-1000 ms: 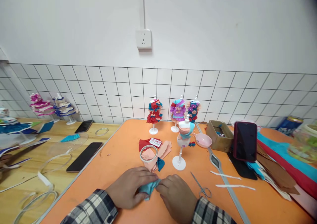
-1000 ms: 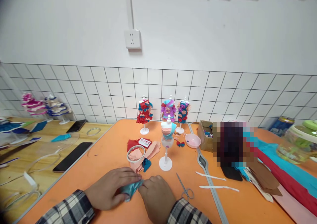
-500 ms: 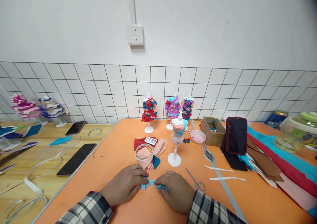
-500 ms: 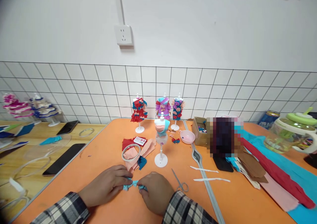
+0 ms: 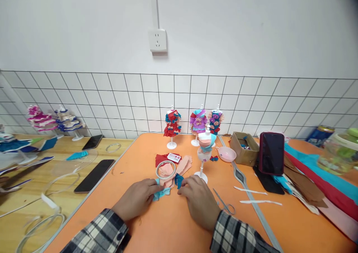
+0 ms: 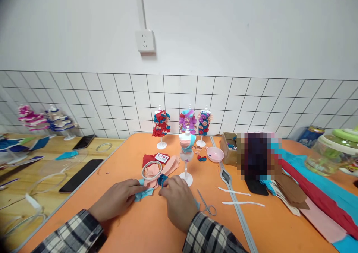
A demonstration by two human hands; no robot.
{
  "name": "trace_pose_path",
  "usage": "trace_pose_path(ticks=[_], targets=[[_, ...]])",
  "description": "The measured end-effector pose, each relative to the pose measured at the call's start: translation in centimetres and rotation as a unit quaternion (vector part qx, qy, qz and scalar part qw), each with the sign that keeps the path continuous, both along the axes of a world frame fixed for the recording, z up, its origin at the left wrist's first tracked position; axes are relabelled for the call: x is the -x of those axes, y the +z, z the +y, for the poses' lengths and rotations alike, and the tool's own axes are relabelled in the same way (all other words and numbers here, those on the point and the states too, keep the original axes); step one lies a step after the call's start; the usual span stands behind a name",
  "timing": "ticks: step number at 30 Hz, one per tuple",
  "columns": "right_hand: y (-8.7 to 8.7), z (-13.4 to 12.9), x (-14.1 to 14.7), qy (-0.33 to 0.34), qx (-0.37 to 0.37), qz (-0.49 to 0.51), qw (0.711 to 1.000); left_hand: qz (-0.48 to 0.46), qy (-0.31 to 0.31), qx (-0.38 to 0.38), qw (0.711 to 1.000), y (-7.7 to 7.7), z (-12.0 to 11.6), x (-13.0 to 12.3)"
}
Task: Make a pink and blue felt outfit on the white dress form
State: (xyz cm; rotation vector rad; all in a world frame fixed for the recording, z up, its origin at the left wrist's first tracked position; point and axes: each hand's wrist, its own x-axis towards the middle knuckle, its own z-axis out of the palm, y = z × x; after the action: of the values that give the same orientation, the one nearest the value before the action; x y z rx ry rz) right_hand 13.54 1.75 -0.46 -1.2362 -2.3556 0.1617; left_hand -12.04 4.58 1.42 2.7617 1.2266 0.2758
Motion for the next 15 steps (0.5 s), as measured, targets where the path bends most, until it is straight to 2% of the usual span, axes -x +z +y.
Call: trace_pose_path(ticks=[4,7,10,13,15], targets=[[1.1,2.0,3.3,0.030,-0.005,-0.039,0.999,-0.010,0.007,0.041,0.999,1.1,-0.3,1.1],[0.7,4.4,5.4,0.052,0.021,-0.077,0.995,-0.008,0.009,0.046,0.999,1.3,-0.6,1.3],[-0.3,6.2,6.3,0.056,0.028,-0.074,0.995,-0.008,0.024,0.014,1.000,0.5,-0.4,1.2],[-0.9,7.2,6.1,0.023,0.029,-0.043,0.998,-0.002,0.062,-0.024,0.998,-0.5,0.3,0.8],[-0.9,7.4,5.8,-0.004,0.029,-0.016,0.999,-0.004,0.070,-0.022,0.997,-1.1,0.8,0.4]])
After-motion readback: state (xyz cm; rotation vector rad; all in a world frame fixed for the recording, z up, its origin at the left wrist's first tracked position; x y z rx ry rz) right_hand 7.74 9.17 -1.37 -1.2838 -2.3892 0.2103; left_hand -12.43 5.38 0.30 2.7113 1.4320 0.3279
